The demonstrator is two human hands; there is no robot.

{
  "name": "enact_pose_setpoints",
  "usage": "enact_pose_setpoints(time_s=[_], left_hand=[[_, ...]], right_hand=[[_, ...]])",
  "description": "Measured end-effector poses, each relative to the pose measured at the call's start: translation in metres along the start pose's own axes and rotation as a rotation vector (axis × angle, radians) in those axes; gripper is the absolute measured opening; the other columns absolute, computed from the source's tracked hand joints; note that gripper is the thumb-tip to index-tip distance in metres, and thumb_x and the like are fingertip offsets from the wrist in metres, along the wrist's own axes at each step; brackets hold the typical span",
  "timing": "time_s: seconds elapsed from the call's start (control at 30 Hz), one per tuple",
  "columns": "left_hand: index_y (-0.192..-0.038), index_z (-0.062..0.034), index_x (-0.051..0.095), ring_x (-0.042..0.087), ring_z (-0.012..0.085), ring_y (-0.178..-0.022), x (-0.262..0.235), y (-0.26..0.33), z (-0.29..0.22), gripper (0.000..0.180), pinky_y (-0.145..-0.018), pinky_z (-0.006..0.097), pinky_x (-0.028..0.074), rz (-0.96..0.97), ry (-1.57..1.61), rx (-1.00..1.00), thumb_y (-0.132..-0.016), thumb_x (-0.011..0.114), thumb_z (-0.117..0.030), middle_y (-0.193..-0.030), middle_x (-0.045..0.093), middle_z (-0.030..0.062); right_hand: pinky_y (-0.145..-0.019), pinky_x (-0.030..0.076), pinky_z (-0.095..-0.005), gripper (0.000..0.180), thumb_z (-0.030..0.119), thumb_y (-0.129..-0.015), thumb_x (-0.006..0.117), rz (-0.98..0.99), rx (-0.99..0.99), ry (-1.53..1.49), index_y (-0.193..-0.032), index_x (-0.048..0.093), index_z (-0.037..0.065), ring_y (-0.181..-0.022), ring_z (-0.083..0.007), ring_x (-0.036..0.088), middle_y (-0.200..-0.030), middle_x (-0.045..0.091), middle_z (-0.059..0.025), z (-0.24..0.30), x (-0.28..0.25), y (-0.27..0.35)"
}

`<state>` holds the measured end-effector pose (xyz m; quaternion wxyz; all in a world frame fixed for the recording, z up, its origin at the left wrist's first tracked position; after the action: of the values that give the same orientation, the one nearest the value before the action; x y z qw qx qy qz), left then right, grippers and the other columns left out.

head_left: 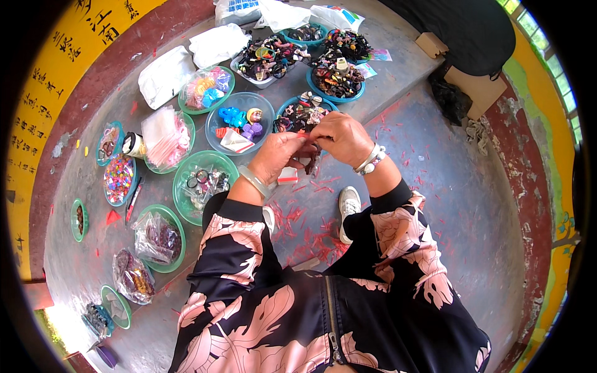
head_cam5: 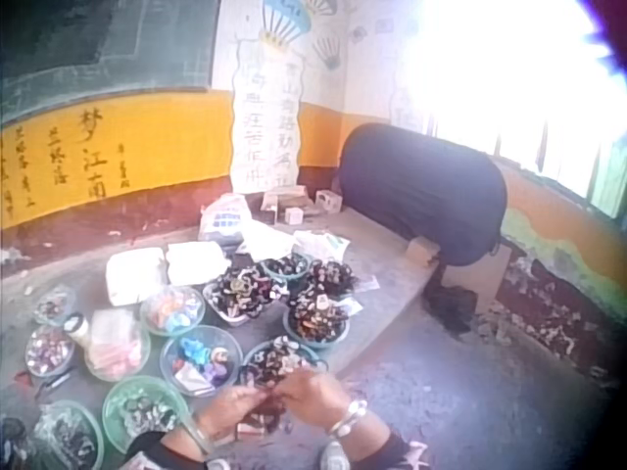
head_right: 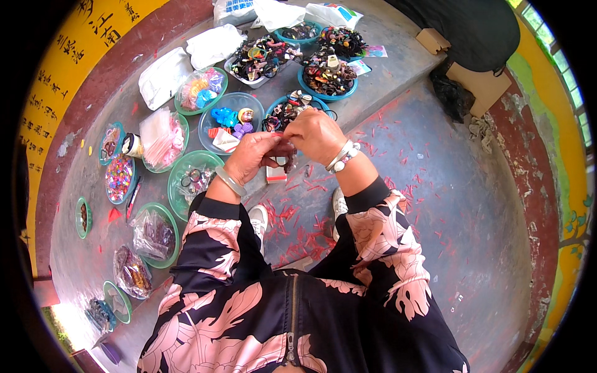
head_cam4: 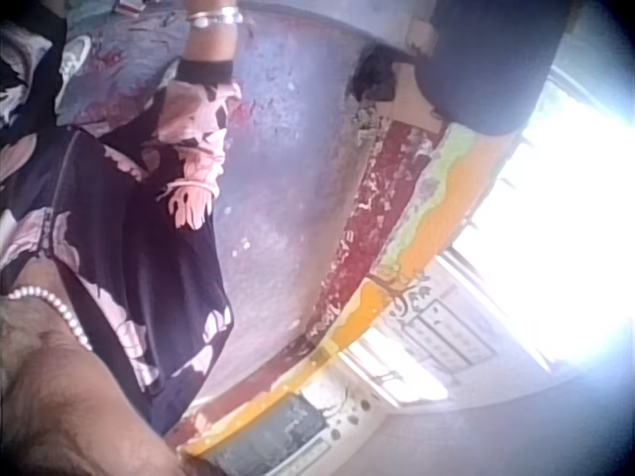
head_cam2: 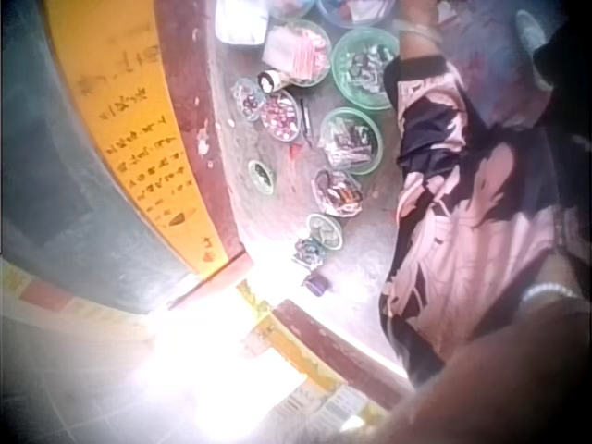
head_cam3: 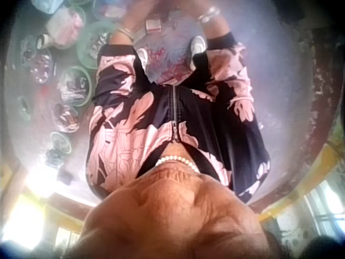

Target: The person sits on the floor and sorts through various hair accessories, including hair ties and clips, from several bowls. They pick up items, separate them, and place them into small plastic bags or back into the bowls.

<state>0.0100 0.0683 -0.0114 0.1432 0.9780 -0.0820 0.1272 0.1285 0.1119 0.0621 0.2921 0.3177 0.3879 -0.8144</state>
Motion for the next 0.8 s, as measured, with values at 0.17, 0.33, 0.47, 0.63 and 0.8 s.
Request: enact_pose_setpoints(time_s=[0.17,0.33,0.47,0.63,0.8], left_hand=[[-0.101,0.0002,0.059,0.063,0.0151,-0.082,0.004,-0.001,-0.001,0.029,-0.058,0.022,0.051,0.042,0.005,0.028,-0.089,0.046,-0.024,-0.09,0.064,0.0082],[-0.101,-0.0003,0.059,0.063,0.0151,-0.082,0.0,-0.005,0.006,0.029,-0.059,0.023,0.051,0.047,0.003,0.027,-0.089,0.047,-0.024,-0.09,0.064,0.0084],[-0.102,-0.0015,0.059,0.063,0.0146,-0.081,-0.002,-0.001,-0.001,0.029,-0.06,0.023,0.051,-0.065,0.051,0.044,-0.09,0.047,-0.025,-0.091,0.064,0.0082],[-0.106,-0.0026,0.057,0.063,0.014,-0.083,-0.009,-0.002,0.001,0.028,-0.061,0.023,0.051,-0.083,0.128,0.076,-0.09,0.047,-0.024,-0.093,0.064,0.008],[-0.106,-0.0025,0.057,0.062,0.0134,-0.081,-0.003,-0.001,-0.003,0.029,-0.062,0.023,0.051,-0.055,0.122,0.09,-0.09,0.047,-0.024,-0.093,0.064,0.0077]], right_hand=[[-0.066,0.043,-0.0372,0.007,0.007,-0.063,0.059,0.094,-0.005,0.052,-0.068,0.064,0.008,-0.07,-0.0276,0.054,-0.067,0.057,-0.0081,0.0,0.01,0.003],[-0.069,0.043,-0.0374,0.009,0.007,-0.064,0.059,0.178,-0.183,0.035,-0.07,0.065,0.009,-0.075,-0.0284,0.053,-0.072,0.057,-0.0099,0.006,0.012,0.001],[-0.08,0.043,-0.0372,0.018,0.006,-0.065,0.061,-0.01,-0.05,-0.023,-0.081,0.066,0.01,-0.092,-0.0296,0.053,-0.095,0.058,-0.0122,0.007,-0.009,-0.001],[-0.094,0.037,-0.0411,0.024,0.011,-0.064,0.065,0.021,0.013,0.001,-0.088,0.067,0.011,-0.116,-0.0349,0.042,-0.119,0.05,-0.0162,0.001,-0.013,0.001],[-0.096,0.035,-0.0425,0.023,0.014,-0.062,0.067,0.048,-0.018,0.06,-0.085,0.068,0.012,-0.12,-0.0371,0.038,-0.122,0.048,-0.0191,0.003,-0.006,0.001]])
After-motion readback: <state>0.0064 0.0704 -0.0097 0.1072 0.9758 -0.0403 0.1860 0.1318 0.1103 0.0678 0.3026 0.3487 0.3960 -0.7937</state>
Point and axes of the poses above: each hand's wrist, its own y-axis away from the middle knuckle, its own x-axis out of the palm, z = x × y, the point moved 6 cm from there along -y, towards the middle knuckle
